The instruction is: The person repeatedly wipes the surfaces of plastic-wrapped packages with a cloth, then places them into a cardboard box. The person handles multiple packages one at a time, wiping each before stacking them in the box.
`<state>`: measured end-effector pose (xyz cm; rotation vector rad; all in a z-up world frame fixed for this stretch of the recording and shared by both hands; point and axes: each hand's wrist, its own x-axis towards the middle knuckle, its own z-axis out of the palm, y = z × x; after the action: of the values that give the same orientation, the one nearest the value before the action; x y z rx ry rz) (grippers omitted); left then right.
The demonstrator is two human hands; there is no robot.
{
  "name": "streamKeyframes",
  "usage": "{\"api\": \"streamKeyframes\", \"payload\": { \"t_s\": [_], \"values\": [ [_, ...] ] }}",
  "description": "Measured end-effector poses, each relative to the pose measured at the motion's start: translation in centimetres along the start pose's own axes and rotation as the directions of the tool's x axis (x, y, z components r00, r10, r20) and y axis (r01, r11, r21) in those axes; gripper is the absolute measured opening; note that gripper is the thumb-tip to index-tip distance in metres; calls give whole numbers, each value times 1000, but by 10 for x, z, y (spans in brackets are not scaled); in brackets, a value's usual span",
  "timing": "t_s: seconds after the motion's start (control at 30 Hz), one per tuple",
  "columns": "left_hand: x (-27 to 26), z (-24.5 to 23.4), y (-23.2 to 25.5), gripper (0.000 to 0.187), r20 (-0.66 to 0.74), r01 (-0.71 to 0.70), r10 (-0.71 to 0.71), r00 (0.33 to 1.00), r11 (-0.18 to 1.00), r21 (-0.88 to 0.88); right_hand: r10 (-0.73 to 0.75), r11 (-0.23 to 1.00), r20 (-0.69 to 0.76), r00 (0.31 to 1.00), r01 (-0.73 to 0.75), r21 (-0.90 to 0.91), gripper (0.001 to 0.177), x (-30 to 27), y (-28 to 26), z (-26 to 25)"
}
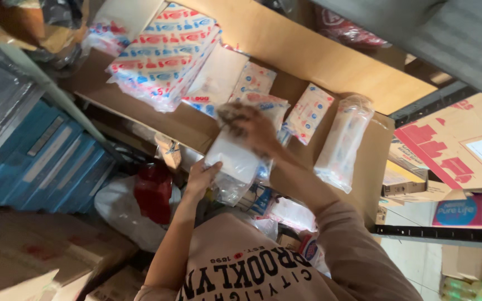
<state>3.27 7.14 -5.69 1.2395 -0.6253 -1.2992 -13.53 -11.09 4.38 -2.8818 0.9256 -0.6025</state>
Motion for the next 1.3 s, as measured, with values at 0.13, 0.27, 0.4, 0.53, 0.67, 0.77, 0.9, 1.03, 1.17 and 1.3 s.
{"api": "streamKeyframes", "payload": {
  "t_s": [0.13, 0.27, 0.4, 0.53, 0.67, 0.77, 0.9, 1.03, 1.17, 1.3],
  "values": [
    [-4, 6, 11, 26, -44, 1, -1, 999, 1000, 1, 88, 996, -119, 989, -91, -17, 45, 23, 70, 16],
    [-7, 8, 5, 26, -50, -68, 69, 996, 997, 22, 348, 933, -144, 926, -357, -49, 46, 34, 101, 19],
    [-11, 6, 2, 25, -61, -106, 109, 992, 993, 51, 340, 934, -136, 930, -352, -70, 44, 32, 89, 7],
    [-11, 7, 4, 25, -102, -23, 22, 995, 1000, -9, 66, 994, -151, 986, -78, -80, 45, 12, 45, -17],
    [-11, 8, 0, 23, -97, 14, -18, 995, 999, -40, 8, 997, 58, 998, -4, -74, 52, -23, -24, -33],
    [-5, 2, -10, 20, -83, -1, 1, 997, 1000, 3, -115, 990, 115, 987, 123, -65, 49, -43, -64, -40],
    [5, -7, -29, 24, -144, -49, 46, 989, 999, -23, -269, 957, 144, 952, 281, -66, 42, -57, -93, -28],
    [7, -9, -31, 26, -43, -88, 83, 996, 991, -106, -231, 969, 74, 970, 236, -79, 31, -54, -84, -16],
    [3, -8, -23, 25, -27, 13, -16, 999, 994, -105, 115, 989, 268, 956, -85, -123, 30, -19, -39, -14],
    [0, -5, -20, 25, -29, -3, 1, 1000, 999, -49, 207, 964, 108, 972, -184, -192, 33, 18, 11, -13]
  ]
}}
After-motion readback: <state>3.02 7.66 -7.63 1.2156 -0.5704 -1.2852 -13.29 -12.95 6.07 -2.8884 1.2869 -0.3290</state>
